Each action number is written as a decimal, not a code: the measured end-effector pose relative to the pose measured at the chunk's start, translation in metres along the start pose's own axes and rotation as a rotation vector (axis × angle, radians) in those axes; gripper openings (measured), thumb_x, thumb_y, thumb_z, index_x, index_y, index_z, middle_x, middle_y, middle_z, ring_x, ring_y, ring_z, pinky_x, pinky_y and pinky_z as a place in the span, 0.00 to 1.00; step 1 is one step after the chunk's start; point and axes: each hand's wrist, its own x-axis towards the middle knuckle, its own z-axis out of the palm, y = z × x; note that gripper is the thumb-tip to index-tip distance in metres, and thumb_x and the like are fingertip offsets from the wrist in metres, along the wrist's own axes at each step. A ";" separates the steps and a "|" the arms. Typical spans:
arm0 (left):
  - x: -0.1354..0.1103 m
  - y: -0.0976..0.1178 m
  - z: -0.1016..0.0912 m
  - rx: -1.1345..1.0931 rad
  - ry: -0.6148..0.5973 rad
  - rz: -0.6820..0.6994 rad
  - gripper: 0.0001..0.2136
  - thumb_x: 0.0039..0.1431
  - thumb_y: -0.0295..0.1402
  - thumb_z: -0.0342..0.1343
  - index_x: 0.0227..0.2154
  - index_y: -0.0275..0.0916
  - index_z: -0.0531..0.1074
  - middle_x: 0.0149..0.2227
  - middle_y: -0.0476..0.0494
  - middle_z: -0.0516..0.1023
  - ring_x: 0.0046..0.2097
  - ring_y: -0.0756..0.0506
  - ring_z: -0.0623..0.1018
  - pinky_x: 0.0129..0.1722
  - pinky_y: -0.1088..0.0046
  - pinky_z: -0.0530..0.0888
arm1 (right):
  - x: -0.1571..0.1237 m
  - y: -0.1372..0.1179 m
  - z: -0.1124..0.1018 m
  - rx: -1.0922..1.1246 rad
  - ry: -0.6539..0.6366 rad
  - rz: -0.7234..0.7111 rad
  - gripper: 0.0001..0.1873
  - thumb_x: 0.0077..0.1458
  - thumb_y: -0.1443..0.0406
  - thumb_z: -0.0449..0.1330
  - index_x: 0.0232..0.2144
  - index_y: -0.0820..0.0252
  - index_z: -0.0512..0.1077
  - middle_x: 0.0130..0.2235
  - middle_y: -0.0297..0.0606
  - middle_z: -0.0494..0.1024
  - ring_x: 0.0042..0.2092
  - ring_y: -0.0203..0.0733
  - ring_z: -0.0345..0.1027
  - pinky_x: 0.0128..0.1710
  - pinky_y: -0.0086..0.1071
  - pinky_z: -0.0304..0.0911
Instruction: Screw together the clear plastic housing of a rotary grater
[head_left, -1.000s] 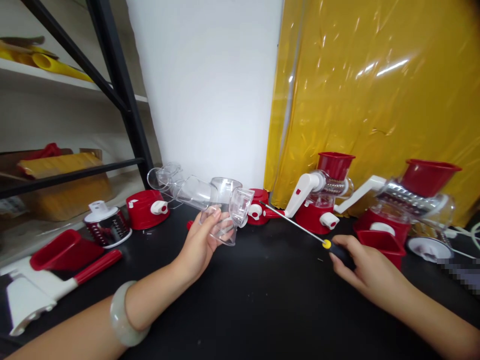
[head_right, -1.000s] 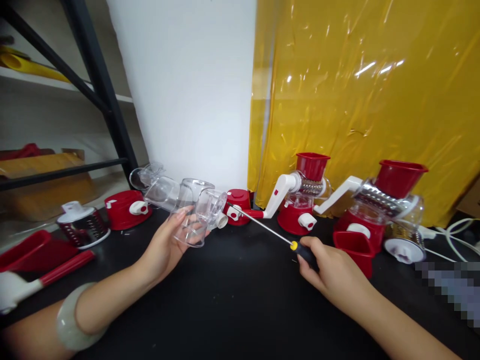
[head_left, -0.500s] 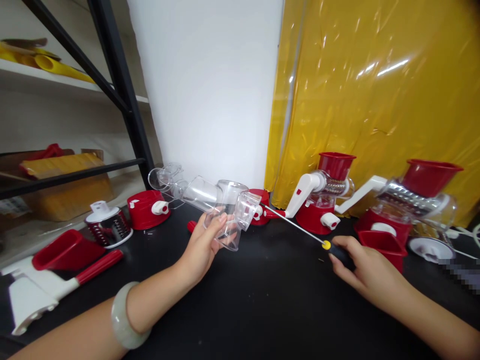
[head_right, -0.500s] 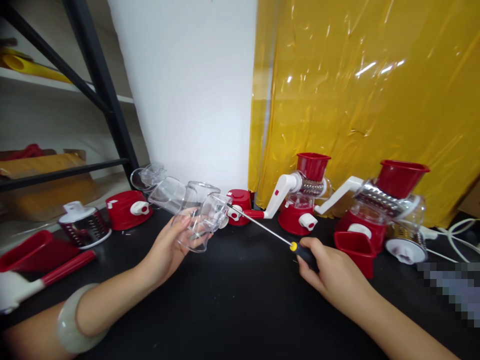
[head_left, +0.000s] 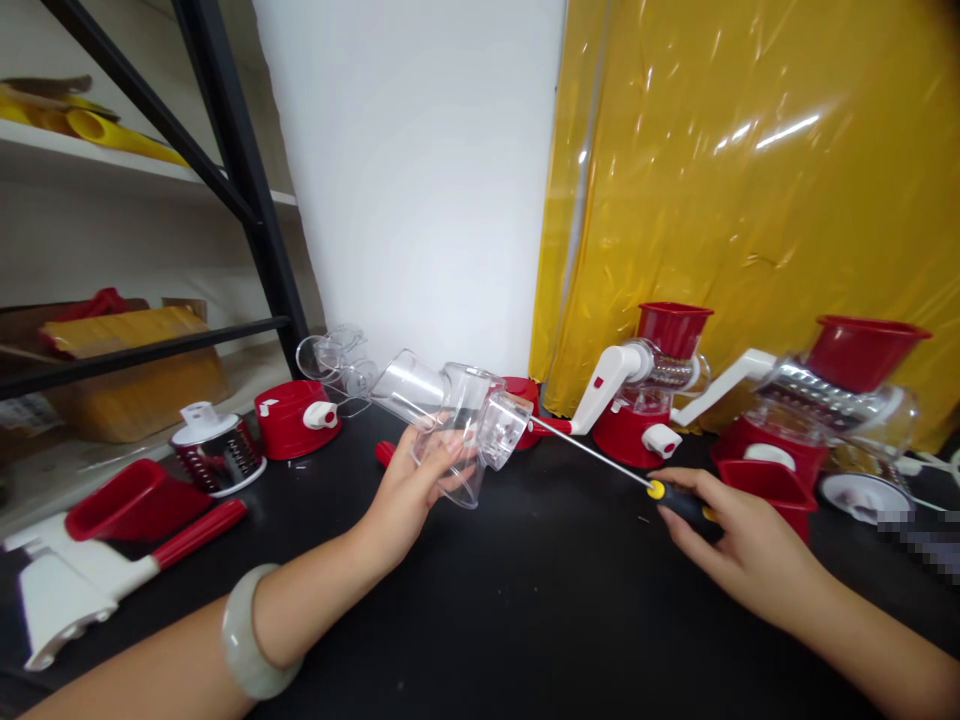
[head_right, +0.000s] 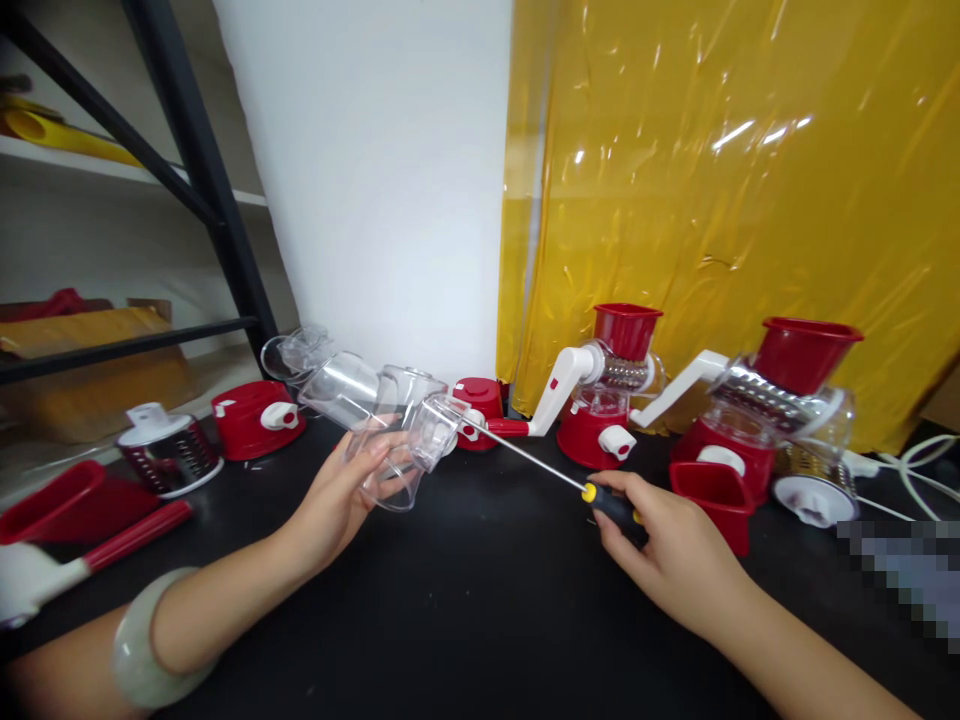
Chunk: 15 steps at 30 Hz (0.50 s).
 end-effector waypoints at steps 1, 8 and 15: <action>0.000 0.000 0.000 -0.001 0.004 0.002 0.26 0.47 0.40 0.70 0.48 0.41 0.67 0.44 0.43 0.79 0.45 0.43 0.80 0.48 0.62 0.76 | 0.000 -0.001 0.000 0.019 0.000 -0.022 0.10 0.63 0.61 0.54 0.45 0.55 0.70 0.34 0.38 0.82 0.31 0.42 0.77 0.30 0.33 0.71; 0.002 -0.001 -0.001 -0.023 -0.001 -0.029 0.24 0.48 0.39 0.69 0.46 0.41 0.68 0.45 0.42 0.79 0.45 0.42 0.80 0.47 0.60 0.77 | 0.000 -0.004 -0.001 0.024 0.031 -0.045 0.09 0.63 0.59 0.54 0.41 0.56 0.70 0.34 0.38 0.79 0.33 0.43 0.75 0.33 0.35 0.70; 0.004 0.002 -0.002 -0.011 0.003 0.010 0.26 0.47 0.39 0.70 0.47 0.41 0.67 0.43 0.42 0.80 0.44 0.42 0.81 0.46 0.62 0.77 | 0.001 -0.004 -0.007 -0.034 -0.032 -0.058 0.14 0.66 0.61 0.48 0.47 0.55 0.71 0.42 0.43 0.80 0.42 0.48 0.77 0.40 0.39 0.73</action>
